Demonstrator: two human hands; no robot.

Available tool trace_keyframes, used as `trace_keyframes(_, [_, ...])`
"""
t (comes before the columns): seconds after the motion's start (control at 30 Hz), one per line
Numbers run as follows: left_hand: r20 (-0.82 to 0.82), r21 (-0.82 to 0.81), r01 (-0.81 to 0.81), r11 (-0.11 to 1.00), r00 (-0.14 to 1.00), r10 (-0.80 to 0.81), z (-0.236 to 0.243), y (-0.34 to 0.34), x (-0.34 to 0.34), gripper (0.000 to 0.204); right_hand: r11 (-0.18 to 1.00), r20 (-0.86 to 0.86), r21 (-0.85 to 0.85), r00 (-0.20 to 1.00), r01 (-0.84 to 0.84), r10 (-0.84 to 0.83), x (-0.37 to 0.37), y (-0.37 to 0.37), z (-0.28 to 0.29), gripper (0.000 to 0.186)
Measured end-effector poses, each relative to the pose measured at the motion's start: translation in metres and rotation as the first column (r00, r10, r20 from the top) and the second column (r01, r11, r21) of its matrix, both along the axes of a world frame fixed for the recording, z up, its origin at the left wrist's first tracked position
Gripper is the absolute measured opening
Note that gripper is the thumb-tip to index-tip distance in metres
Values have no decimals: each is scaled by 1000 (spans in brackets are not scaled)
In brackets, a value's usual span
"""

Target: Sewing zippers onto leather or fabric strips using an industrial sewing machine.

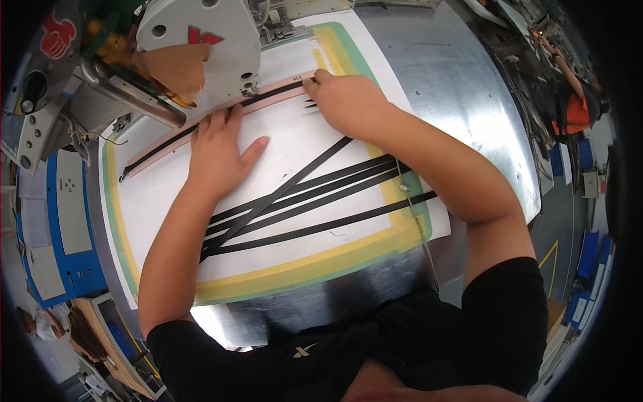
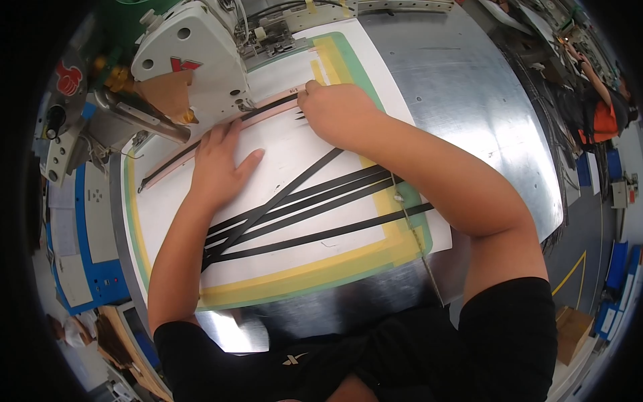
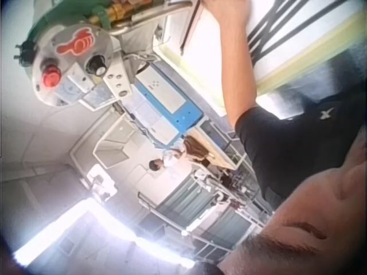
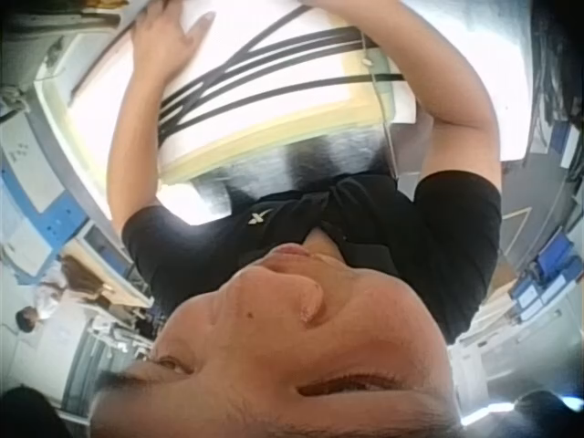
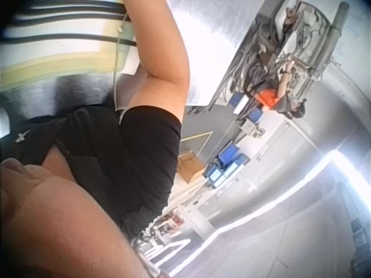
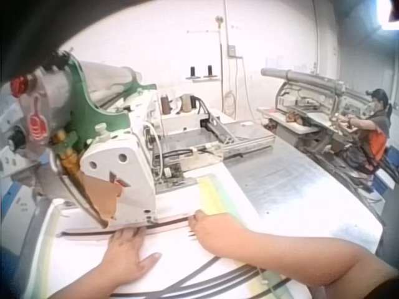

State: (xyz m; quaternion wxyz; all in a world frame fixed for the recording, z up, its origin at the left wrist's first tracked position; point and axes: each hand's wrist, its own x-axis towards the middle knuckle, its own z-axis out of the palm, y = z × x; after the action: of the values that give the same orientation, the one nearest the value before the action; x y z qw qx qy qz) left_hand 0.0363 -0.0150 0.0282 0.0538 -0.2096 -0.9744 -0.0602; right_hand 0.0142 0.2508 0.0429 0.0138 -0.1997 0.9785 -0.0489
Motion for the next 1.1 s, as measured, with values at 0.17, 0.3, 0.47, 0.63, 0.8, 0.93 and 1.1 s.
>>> trace_keyframes(0.17, [-11, -8, 8, 1000, 1000, -8, -5, 14, -2, 71, 998, -31, -39, 998, -47, 46, -2, -1, -8, 45])
trace_keyframes(0.3, [13, -26, -21, 999, 1000, 21, -5, 28, -3, 70, 992, -74, -91, 994, -81, 75, -4, -1, -17, 43])
trace_keyframes(0.47, [13, -16, -38, 999, 999, 38, -9, 42, -6, 71, 983, -63, -143, 992, -114, 106, -8, -1, -21, 41])
trace_keyframes(0.63, [-22, 12, -12, 1000, 1000, 12, -12, 55, -7, 71, 976, -68, -165, 989, -141, 131, -9, 1, -21, 44])
trace_keyframes(0.8, [-20, 0, -22, 1000, 1000, 22, -13, 64, -5, 70, 980, -62, -156, 991, -124, 115, -5, 14, -22, 47])
trace_keyframes(0.93, [-32, -14, -23, 1000, 999, 23, -14, 69, -6, 71, 975, -57, -181, 991, -129, 121, -8, 19, -24, 50])
trace_keyframes(1.1, [-67, 9, -8, 1000, 998, 8, -16, 82, -8, 70, 968, -56, -196, 987, -158, 150, -5, 27, -26, 46])
